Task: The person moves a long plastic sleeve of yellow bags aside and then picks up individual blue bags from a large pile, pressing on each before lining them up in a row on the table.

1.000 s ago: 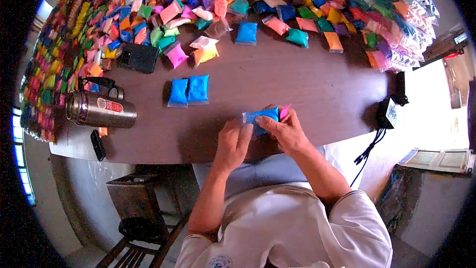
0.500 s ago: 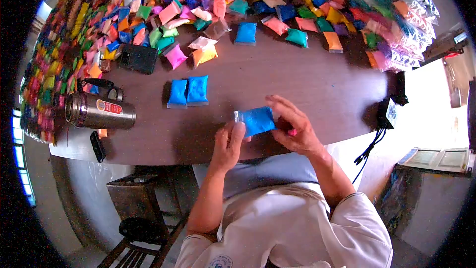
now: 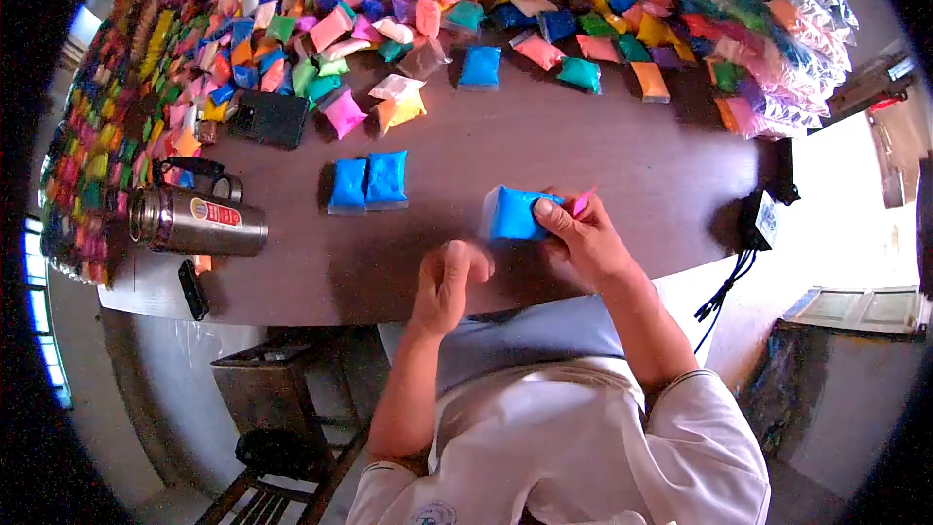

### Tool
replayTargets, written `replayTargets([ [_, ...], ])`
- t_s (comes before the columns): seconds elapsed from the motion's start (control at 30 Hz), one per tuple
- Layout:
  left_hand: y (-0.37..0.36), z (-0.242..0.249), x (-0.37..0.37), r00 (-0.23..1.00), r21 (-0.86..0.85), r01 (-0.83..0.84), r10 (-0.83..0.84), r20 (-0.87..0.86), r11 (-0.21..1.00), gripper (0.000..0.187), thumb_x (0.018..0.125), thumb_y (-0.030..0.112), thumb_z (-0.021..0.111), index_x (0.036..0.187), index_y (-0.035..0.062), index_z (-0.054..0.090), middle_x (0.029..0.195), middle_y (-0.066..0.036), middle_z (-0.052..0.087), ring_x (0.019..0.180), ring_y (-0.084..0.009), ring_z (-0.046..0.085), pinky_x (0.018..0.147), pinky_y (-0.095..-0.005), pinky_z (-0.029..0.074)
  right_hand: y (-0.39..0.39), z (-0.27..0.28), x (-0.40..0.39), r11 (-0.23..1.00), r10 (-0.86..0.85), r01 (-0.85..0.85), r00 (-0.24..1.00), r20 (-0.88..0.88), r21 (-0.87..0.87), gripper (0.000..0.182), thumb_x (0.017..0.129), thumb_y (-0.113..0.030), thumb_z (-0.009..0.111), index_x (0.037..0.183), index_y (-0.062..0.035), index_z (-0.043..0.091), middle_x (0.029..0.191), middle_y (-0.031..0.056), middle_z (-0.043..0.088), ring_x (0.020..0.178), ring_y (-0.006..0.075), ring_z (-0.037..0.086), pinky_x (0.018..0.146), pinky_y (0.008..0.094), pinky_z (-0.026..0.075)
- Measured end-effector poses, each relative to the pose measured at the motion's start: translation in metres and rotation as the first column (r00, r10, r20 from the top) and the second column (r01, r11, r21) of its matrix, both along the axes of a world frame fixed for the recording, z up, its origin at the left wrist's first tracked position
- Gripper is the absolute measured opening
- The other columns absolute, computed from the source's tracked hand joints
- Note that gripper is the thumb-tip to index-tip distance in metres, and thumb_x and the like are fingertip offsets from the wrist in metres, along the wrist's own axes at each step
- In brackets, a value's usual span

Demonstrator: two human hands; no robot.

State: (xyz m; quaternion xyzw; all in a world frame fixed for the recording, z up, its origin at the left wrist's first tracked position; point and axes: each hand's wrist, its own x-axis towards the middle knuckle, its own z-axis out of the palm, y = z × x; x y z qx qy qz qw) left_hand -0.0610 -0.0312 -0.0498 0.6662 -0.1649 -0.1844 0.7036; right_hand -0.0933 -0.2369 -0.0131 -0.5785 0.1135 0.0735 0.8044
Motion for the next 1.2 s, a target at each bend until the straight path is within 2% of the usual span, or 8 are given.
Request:
replayTargets([
  [0.1,0.001,-0.001,0.001,1.0,-0.018,0.02,-0.02,0.005,1.0,0.058,0.099,0.047,0.035,0.069,0.0031,0.056,0.072,-0.005,0.061,0.073,-0.0158,0.056,0.072,-0.0304,0.043,-0.002,-0.004,0.003,0.999,0.015,-0.015,1.0,0.003,-0.041,0.026,0.091,-0.027,0.063,0.1,-0.0029,0.065,0.069,-0.0011,0.056,0.063,0.0083,0.052,0.055,0.0233,0.042],
  [0.17,0.002,0.002,-0.001,1.0,-0.004,-0.004,0.004,-0.012,1.0,0.058,0.098,0.049,0.036,0.07,0.0031,0.057,0.074,-0.005,0.061,0.073,-0.0153,0.056,0.072,-0.0306,0.044,0.0,-0.011,0.007,0.972,0.139,-0.05,0.909,0.393,-0.228,0.023,0.089,-0.018,0.064,0.101,0.0016,0.066,0.104,0.0094,0.062,0.089,0.0151,0.059,0.073,0.0257,0.048],
  [0.37,0.005,0.0,0.0,0.999,0.071,0.01,-0.008,-0.035,0.997,0.049,0.096,0.047,0.044,0.081,0.0036,0.06,0.077,-0.003,0.062,0.074,-0.0118,0.055,0.068,-0.0288,0.043,-0.006,-0.012,0.006,0.833,0.388,-0.104,0.81,0.44,-0.544,0.036,0.079,-0.004,0.066,0.115,-0.0036,0.062,0.132,0.0151,0.051,0.12,0.0246,0.05,0.099,0.035,0.04],
  [0.5,0.003,-0.003,0.003,0.999,0.131,0.037,-0.039,0.014,0.991,0.034,0.095,0.036,0.05,0.088,0.0044,0.06,0.078,-0.002,0.062,0.072,-0.0107,0.055,0.066,-0.0278,0.043,0.007,-0.007,0.001,0.945,0.149,-0.009,0.9,0.409,-0.326,0.045,0.079,-0.007,0.066,0.122,0.0001,0.056,0.132,0.0163,0.05,0.119,0.0229,0.051,0.099,0.0336,0.04],
  [0.57,0.0,0.0,0.002,0.998,0.128,0.019,-0.026,0.05,0.992,0.036,0.096,0.036,0.049,0.086,0.0035,0.061,0.077,-0.003,0.062,0.071,-0.013,0.056,0.067,-0.03,0.044,0.014,-0.01,0.002,0.974,-0.224,0.197,0.917,0.331,0.115,0.048,0.081,-0.011,0.066,0.127,-0.0017,0.052,0.121,0.0127,0.058,0.101,0.0164,0.059,0.079,0.0283,0.049],
  [0.73,-0.002,0.0,0.0,0.994,0.153,-0.016,0.0,0.107,0.988,0.028,0.096,0.029,0.049,0.088,0.004,0.058,0.074,-0.005,0.061,0.07,-0.0156,0.057,0.065,-0.0315,0.045,0.024,-0.001,-0.01,0.971,-0.178,0.183,0.983,-0.042,0.157,0.036,0.087,-0.03,0.067,0.111,-0.0032,0.061,0.086,0.0017,0.065,0.062,0.0051,0.056,0.039,0.0165,0.027],
  [0.77,-0.002,-0.001,-0.001,0.986,0.207,-0.044,0.009,0.166,0.977,0.027,0.096,0.028,0.049,0.089,0.0035,0.058,0.075,-0.006,0.061,0.07,-0.0165,0.058,0.065,-0.0321,0.045,0.028,0.0,-0.012,0.968,-0.12,0.142,0.986,-0.114,0.208,0.03,0.088,-0.023,0.066,0.107,-0.0001,0.061,0.088,0.0035,0.065,0.07,0.0093,0.059,0.055,0.0222,0.039],
  [1.2,0.0,0.006,0.002,0.968,0.24,0.0,-0.061,0.245,0.971,0.031,0.097,0.029,0.047,0.094,0.0011,0.06,0.075,-0.011,0.062,0.069,-0.023,0.061,0.063,-0.0354,0.046,0.053,-0.011,0.002,0.962,-0.082,0.091,0.996,-0.048,0.259,0.011,0.084,-0.01,0.07,0.086,-0.0004,0.064,0.078,0.0028,0.065,0.067,0.01,0.059,0.06,0.0258,0.049],
])
